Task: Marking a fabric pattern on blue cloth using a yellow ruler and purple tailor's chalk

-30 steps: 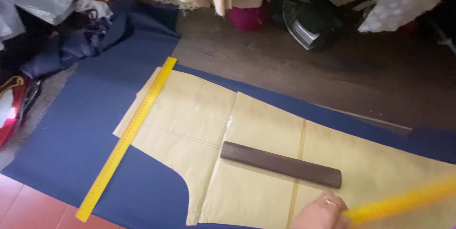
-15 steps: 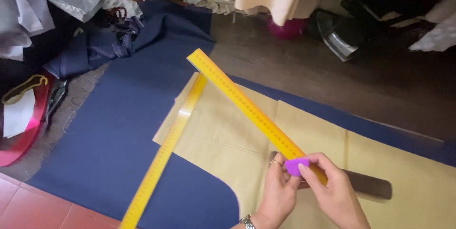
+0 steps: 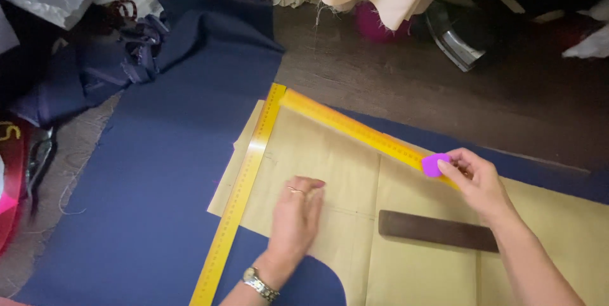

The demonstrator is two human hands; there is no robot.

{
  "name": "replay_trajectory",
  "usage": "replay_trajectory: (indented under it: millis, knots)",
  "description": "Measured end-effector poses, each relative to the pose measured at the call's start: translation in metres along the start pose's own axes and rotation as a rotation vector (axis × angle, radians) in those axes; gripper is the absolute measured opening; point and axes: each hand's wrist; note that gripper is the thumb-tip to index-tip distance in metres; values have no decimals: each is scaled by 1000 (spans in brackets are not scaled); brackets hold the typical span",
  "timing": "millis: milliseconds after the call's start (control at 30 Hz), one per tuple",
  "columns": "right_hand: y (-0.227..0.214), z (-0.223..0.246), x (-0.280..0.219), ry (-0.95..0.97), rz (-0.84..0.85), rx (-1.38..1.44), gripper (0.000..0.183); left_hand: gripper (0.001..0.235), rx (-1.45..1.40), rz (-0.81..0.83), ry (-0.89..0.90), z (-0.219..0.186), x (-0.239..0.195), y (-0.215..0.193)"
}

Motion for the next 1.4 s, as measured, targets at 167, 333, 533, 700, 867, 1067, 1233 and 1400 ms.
replay_trajectory:
  millis: [167,333,533,700,867,1067,1233,1400]
  knots:
    - [7,-43,74,-107,164,-27,17,23,463,9,247,28,41,9]
    - [12,-67,95,-196,158,89,11,45,735,119,226,67,67,49]
    - [-1,-68,102,-179,116,-78,12,47,878,184,203,81,82,78]
    - [-7,-82,106,-198,30,-148,11,42,893,154,230,82,87,84]
    - [-3,-66,101,-269,-17,-128,10,41,899,178,215,80,90,85]
    - [10,-41,114,-330,95,-17,6,59,873,162,113,88,102,90]
    - [19,-13,118,-382,105,54,6,88,877,124,-67,84,114,91]
    - [16,-20,124,-362,116,140,11,95,856,89,-172,82,116,87]
Point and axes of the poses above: each hand's wrist, its own x-axis towards the middle knuckle, its own y-axis out of the palm, z = x × y, and after that the axes turned 11 degrees about y, right-handed
